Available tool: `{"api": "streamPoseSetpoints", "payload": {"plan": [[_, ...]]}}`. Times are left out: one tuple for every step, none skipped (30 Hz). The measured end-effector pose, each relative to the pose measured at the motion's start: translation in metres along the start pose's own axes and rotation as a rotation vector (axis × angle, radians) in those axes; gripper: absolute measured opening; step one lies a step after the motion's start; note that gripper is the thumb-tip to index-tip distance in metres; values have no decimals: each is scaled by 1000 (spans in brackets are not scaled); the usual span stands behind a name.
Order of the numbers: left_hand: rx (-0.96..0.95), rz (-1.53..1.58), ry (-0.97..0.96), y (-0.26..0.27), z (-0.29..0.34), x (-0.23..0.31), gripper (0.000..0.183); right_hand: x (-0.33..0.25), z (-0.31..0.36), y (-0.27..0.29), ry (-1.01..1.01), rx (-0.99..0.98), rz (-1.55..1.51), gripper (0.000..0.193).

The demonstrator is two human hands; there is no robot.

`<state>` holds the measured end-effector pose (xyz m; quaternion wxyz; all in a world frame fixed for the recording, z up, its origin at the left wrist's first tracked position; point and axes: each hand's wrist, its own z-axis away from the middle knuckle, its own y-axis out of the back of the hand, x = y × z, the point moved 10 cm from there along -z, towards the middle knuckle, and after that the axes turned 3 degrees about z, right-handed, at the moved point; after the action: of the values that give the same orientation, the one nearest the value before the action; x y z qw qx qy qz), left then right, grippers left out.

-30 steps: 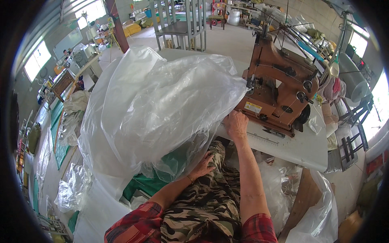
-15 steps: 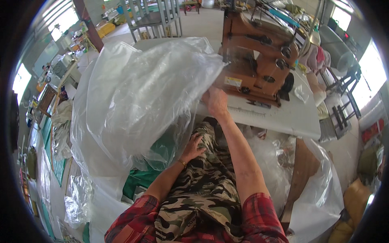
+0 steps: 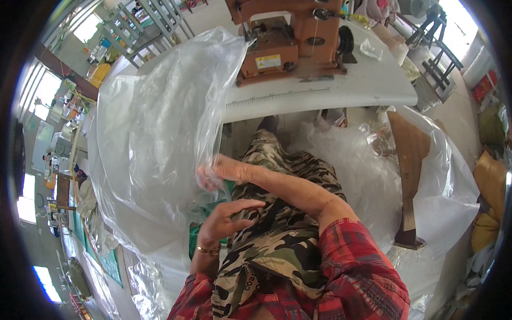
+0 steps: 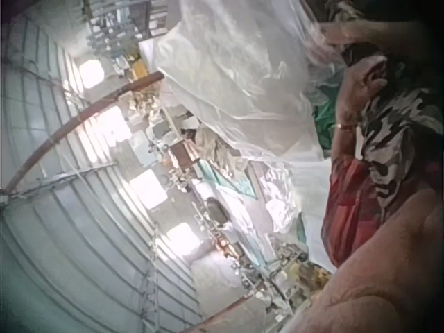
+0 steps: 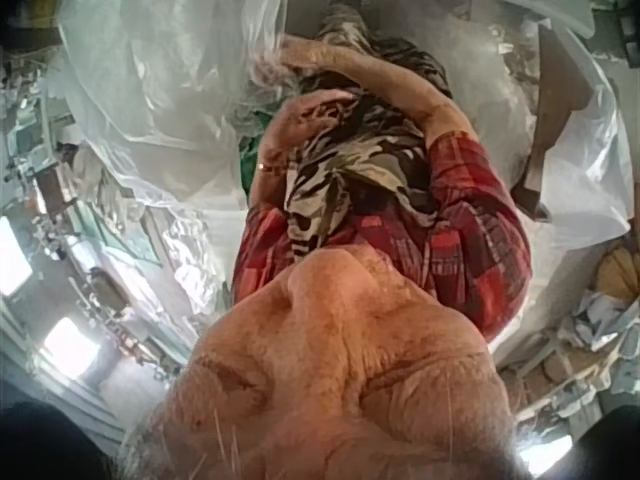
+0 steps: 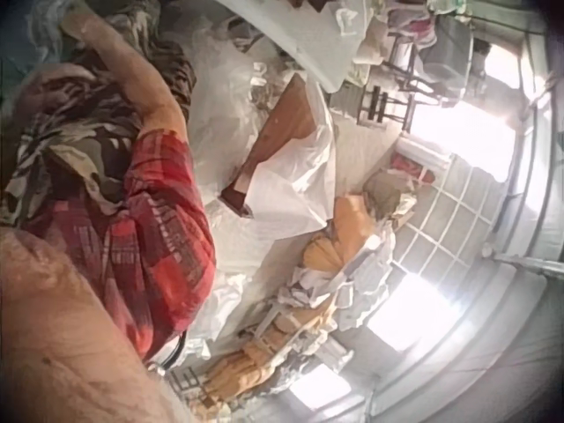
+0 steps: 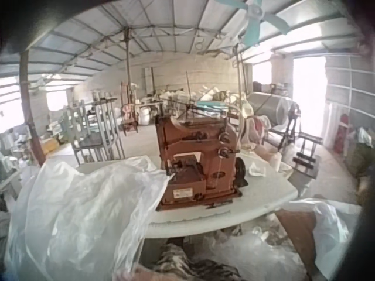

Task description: The person joins and hems large plastic sheets using an industrial sewing machine.

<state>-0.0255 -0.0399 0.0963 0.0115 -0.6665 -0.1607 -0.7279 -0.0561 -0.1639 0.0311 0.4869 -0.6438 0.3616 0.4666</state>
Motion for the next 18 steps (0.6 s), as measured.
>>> {"api": "streamPoseSetpoints", "payload": {"plan": [[44, -58, -78, 15, 14, 26, 43, 7, 3, -39, -31, -251, 127, 41], [46, -105, -182, 32, 15, 41, 43, 8, 10, -37, -36, -218, 126, 41], [126, -126, -178, 57, 35, 50, 40, -14, 16, -65, 115, -273, 206, 38], [189, -138, -191, 79, 45, 55, 38, -38, 25, -81, 261, -305, 297, 35], [308, -132, -229, 100, 50, 69, 35, -71, 30, -86, 432, -209, 382, 32], [422, -139, -268, 122, 51, 84, 33, -65, 27, -85, 436, -218, 375, 32], [520, -208, -299, 145, 50, 87, 31, -49, 16, -51, 309, -4, 165, 33], [615, -276, -332, 166, 48, 88, 30, -26, 10, -16, 181, 210, -44, 34], [698, -326, -276, 187, 41, 81, 30, -23, 8, -1, 181, 221, -39, 34], [790, -383, -212, 205, 42, 77, 31, -21, 11, 20, 149, 367, -75, 34], [788, -383, -214, 217, 38, 73, 31, -16, 16, 38, 117, 515, -111, 35], [835, -658, -241, 226, 33, 74, 32, -17, 16, 41, 122, 526, -105, 35], [868, -935, -271, 230, 26, 75, 33, -14, 19, 50, 111, 624, -196, 35], [854, -931, -287, 238, 18, 65, 33, -10, 21, 57, 102, 722, -289, 35], [837, -920, -234, 250, 4, 47, 35, -11, 18, 61, 115, 745, -285, 35], [825, -916, -178, 260, -5, 33, 38, -10, 13, 63, 98, 798, -277, 36], [814, -916, -193, 268, -9, 26, 38, -9, 9, 63, 81, 850, -270, 38], [811, -986, -124, 279, -18, 11, 41, -7, 2, 63, 91, 871, -265, 38]]}}
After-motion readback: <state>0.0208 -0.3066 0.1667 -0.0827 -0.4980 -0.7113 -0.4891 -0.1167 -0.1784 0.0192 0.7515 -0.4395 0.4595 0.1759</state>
